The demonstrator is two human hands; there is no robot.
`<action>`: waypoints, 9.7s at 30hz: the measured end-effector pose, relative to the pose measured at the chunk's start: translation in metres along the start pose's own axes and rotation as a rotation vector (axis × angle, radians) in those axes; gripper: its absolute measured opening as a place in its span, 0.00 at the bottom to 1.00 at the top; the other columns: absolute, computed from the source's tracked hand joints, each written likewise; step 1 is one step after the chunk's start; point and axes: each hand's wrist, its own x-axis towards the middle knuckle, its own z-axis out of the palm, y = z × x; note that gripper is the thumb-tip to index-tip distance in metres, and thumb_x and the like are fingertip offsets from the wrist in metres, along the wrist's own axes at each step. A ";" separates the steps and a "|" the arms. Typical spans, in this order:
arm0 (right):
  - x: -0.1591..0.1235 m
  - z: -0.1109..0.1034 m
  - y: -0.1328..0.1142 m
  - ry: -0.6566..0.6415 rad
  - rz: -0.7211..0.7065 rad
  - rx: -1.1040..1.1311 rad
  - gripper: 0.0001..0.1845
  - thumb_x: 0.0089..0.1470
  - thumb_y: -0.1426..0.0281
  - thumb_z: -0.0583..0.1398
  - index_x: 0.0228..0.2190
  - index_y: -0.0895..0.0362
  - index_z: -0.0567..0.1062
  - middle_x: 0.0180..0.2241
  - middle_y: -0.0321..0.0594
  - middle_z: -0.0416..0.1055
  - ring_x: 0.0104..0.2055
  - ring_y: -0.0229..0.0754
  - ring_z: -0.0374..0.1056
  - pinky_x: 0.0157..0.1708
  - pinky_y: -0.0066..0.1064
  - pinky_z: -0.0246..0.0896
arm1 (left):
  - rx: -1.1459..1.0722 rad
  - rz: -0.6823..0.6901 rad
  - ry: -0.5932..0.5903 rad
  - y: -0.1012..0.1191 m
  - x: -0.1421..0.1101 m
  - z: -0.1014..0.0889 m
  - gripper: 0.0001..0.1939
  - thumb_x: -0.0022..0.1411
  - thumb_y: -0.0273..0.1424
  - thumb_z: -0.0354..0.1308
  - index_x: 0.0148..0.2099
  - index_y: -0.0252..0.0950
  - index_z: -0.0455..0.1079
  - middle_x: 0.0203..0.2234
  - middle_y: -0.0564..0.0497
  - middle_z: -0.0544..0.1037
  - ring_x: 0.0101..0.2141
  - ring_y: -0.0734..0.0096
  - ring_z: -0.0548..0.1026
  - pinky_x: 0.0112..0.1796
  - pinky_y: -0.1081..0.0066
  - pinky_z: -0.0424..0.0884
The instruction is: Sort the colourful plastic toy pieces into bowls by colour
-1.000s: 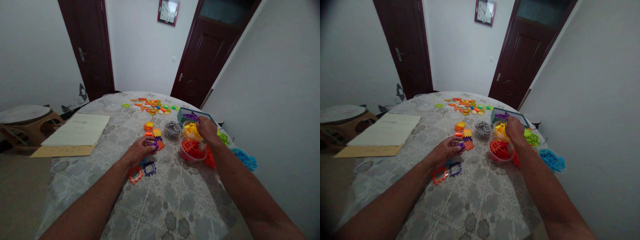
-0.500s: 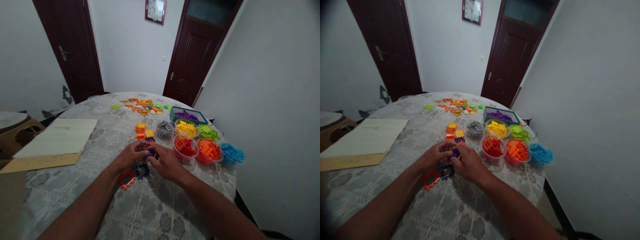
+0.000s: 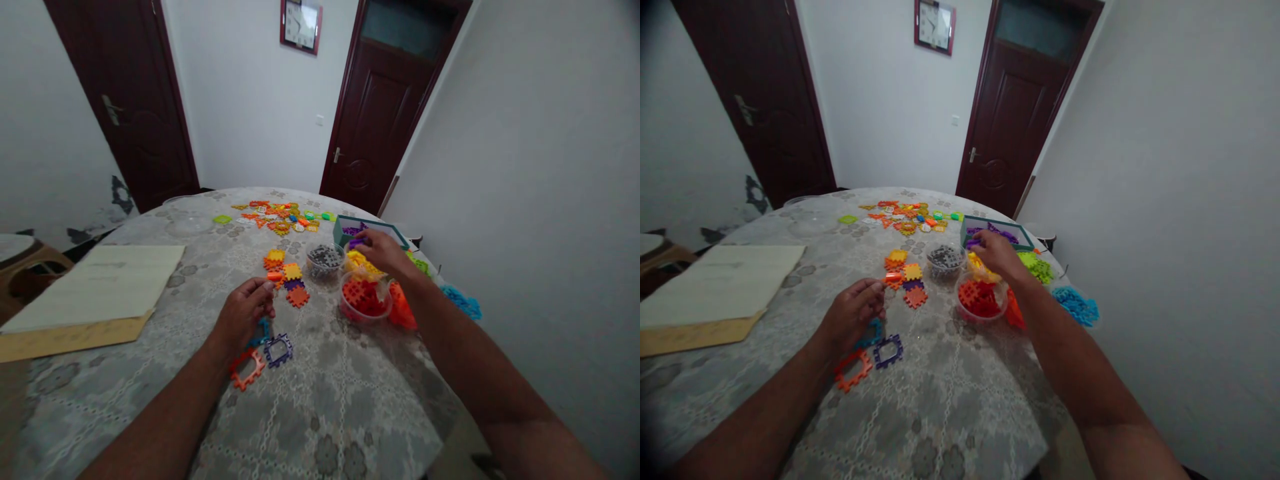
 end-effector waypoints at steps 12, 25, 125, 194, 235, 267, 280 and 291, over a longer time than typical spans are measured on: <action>-0.110 0.085 -0.079 -0.168 -0.439 0.156 0.21 0.67 0.65 0.62 0.59 0.54 0.74 0.58 0.50 0.75 0.60 0.53 0.71 0.61 0.46 0.66 | -0.007 0.268 0.350 0.000 0.008 -0.013 0.18 0.62 0.47 0.63 0.38 0.36 0.74 0.27 0.53 0.72 0.25 0.73 0.71 0.28 0.70 0.72; -0.146 0.144 -0.087 -0.352 -0.348 0.282 0.16 0.64 0.66 0.66 0.52 0.56 0.78 0.46 0.46 0.71 0.51 0.49 0.68 0.53 0.41 0.64 | 0.891 0.052 -0.353 0.050 -0.047 -0.043 0.43 0.44 0.37 0.80 0.64 0.47 0.75 0.63 0.42 0.76 0.61 0.45 0.73 0.60 0.52 0.69; -0.131 0.153 -0.078 -0.266 0.014 1.033 0.11 0.62 0.61 0.63 0.40 0.54 0.81 0.35 0.37 0.80 0.36 0.43 0.74 0.37 0.32 0.67 | 0.704 -0.106 -0.036 0.036 -0.055 -0.017 0.21 0.54 0.42 0.70 0.47 0.38 0.74 0.30 0.54 0.77 0.29 0.66 0.76 0.33 0.66 0.77; 0.085 0.046 0.065 -0.381 -0.054 -0.585 0.15 0.60 0.73 0.61 0.44 0.53 0.87 0.47 0.47 0.84 0.47 0.48 0.78 0.44 0.31 0.65 | 0.125 -0.188 -0.189 -0.034 0.016 0.027 0.24 0.55 0.28 0.70 0.55 0.33 0.79 0.44 0.43 0.81 0.37 0.62 0.81 0.37 0.60 0.85; -0.182 -0.021 0.038 0.369 0.228 0.286 0.29 0.66 0.64 0.60 0.66 0.49 0.68 0.47 0.42 0.80 0.39 0.43 0.75 0.44 0.36 0.71 | 0.182 -0.387 -0.233 -0.014 0.016 0.029 0.13 0.50 0.33 0.75 0.39 0.42 0.81 0.40 0.49 0.85 0.42 0.60 0.83 0.40 0.69 0.81; -0.206 -0.028 0.187 0.530 0.241 -0.468 0.17 0.66 0.67 0.53 0.49 0.59 0.78 0.44 0.53 0.77 0.47 0.53 0.72 0.51 0.43 0.69 | -0.022 -0.277 -0.216 -0.016 0.014 0.032 0.24 0.52 0.25 0.76 0.52 0.37 0.81 0.55 0.39 0.83 0.55 0.54 0.81 0.48 0.68 0.82; -0.208 -0.015 0.073 0.563 0.004 -0.250 0.13 0.69 0.65 0.56 0.47 0.52 0.79 0.45 0.49 0.80 0.45 0.52 0.76 0.51 0.47 0.72 | -0.210 -0.255 -0.295 -0.023 0.014 0.028 0.23 0.58 0.17 0.65 0.55 0.35 0.76 0.51 0.38 0.82 0.53 0.56 0.82 0.46 0.67 0.78; -0.159 0.095 -0.075 -0.150 -0.313 -0.072 0.25 0.69 0.76 0.57 0.65 0.52 0.69 0.49 0.47 0.79 0.48 0.48 0.76 0.47 0.38 0.73 | -0.209 -0.269 -0.410 -0.024 0.009 0.029 0.23 0.59 0.21 0.66 0.57 0.37 0.78 0.55 0.39 0.82 0.56 0.56 0.80 0.56 0.60 0.75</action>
